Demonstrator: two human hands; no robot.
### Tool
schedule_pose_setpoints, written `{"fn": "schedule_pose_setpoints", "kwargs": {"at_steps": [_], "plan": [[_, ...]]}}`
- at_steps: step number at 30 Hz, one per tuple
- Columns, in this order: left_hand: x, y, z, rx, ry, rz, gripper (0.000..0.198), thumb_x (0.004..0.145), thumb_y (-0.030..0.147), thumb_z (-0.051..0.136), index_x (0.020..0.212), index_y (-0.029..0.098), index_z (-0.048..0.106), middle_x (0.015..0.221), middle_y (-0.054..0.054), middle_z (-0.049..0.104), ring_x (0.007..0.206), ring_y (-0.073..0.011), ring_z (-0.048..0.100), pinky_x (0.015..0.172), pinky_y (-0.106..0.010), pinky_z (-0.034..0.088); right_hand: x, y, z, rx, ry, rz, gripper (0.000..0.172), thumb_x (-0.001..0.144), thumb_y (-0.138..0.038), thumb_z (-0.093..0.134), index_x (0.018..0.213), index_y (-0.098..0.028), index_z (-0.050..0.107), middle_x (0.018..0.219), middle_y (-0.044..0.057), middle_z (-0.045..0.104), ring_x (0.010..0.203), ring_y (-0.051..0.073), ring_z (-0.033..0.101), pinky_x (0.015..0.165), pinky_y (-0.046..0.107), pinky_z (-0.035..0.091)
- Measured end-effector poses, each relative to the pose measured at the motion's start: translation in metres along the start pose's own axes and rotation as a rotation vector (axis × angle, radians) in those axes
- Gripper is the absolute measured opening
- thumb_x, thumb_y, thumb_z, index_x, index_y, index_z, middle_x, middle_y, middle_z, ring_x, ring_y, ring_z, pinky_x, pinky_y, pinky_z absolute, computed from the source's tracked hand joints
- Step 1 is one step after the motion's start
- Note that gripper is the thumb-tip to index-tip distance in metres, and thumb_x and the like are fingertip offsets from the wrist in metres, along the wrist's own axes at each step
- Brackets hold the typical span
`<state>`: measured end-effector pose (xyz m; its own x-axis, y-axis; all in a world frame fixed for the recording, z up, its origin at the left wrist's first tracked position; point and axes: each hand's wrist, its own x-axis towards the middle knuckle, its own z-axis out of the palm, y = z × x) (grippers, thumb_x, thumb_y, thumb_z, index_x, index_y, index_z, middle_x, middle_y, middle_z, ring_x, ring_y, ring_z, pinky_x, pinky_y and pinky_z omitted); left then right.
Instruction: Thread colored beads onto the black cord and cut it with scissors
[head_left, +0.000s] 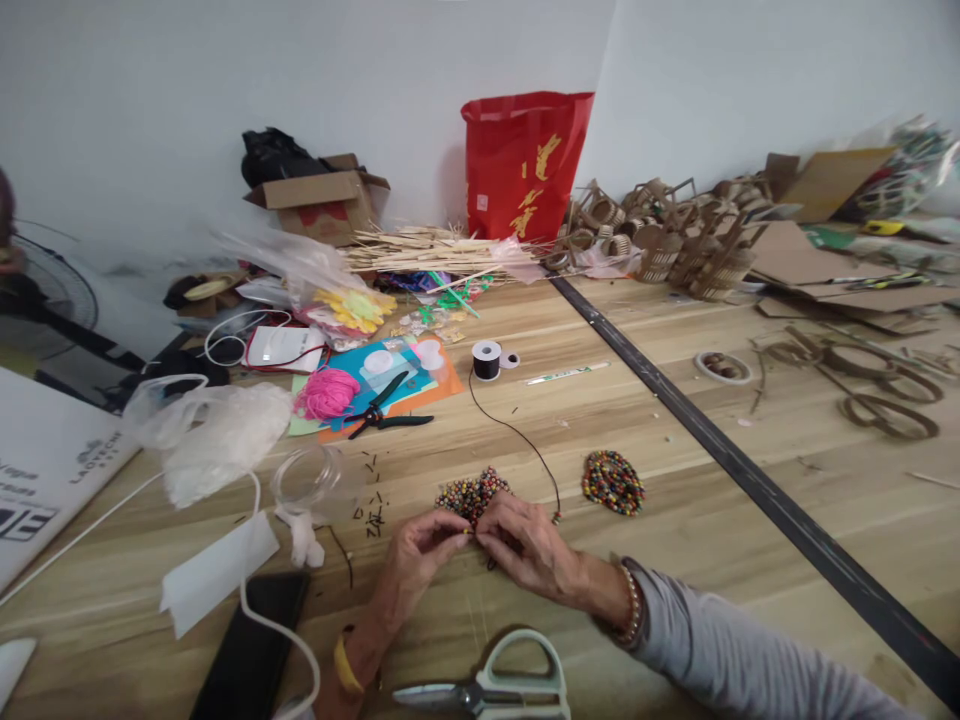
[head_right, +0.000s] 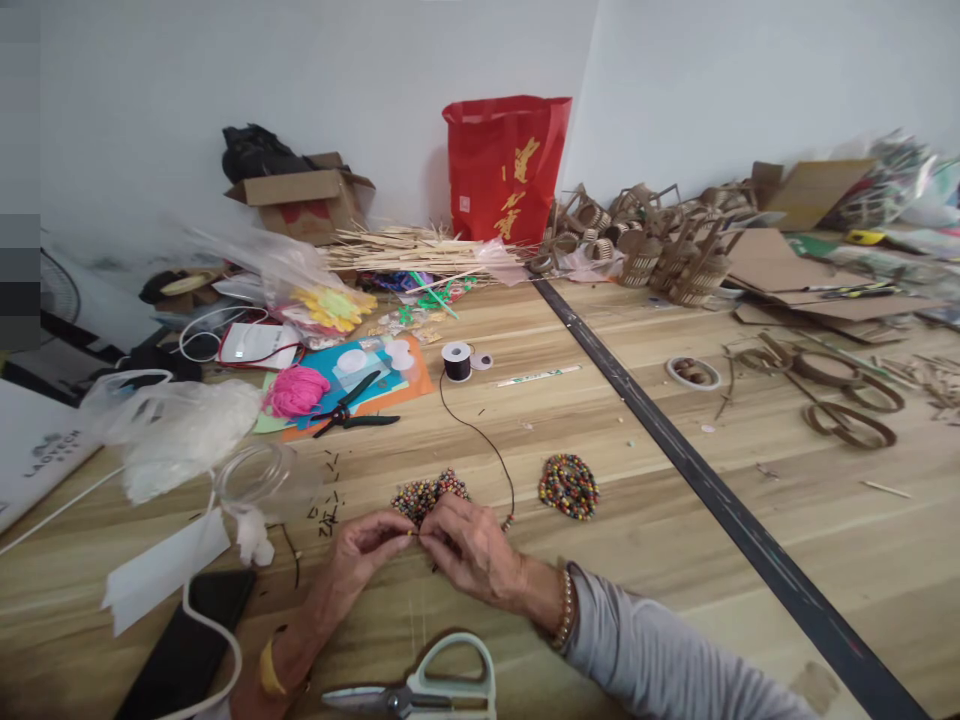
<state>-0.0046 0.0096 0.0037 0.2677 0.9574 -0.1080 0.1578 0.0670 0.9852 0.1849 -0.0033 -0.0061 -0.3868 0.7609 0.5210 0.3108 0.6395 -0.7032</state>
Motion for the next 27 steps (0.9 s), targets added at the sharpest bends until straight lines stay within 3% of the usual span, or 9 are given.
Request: {"fn": "schedule_pose_setpoints", "kwargs": {"at_steps": [27], "plan": [[-0.0016,0.0028,0.0016,-0.022,-0.03,-0.007,0.013,0.065,0.028,0.072,0.07,0.016,0.073,0.072,-0.005,0.072,0.069,-0.0188,0.064,0.067,-0.027,0.051,0.0008,-0.0021,-0.0004,-0.003,-0.024,0.005,0.008,0.09,-0.016,0.05,0.085,-0.018,0.056,0.076,0.004,0.057,0.067,0.015,0.052,0.058,0.024,0.041]]}}
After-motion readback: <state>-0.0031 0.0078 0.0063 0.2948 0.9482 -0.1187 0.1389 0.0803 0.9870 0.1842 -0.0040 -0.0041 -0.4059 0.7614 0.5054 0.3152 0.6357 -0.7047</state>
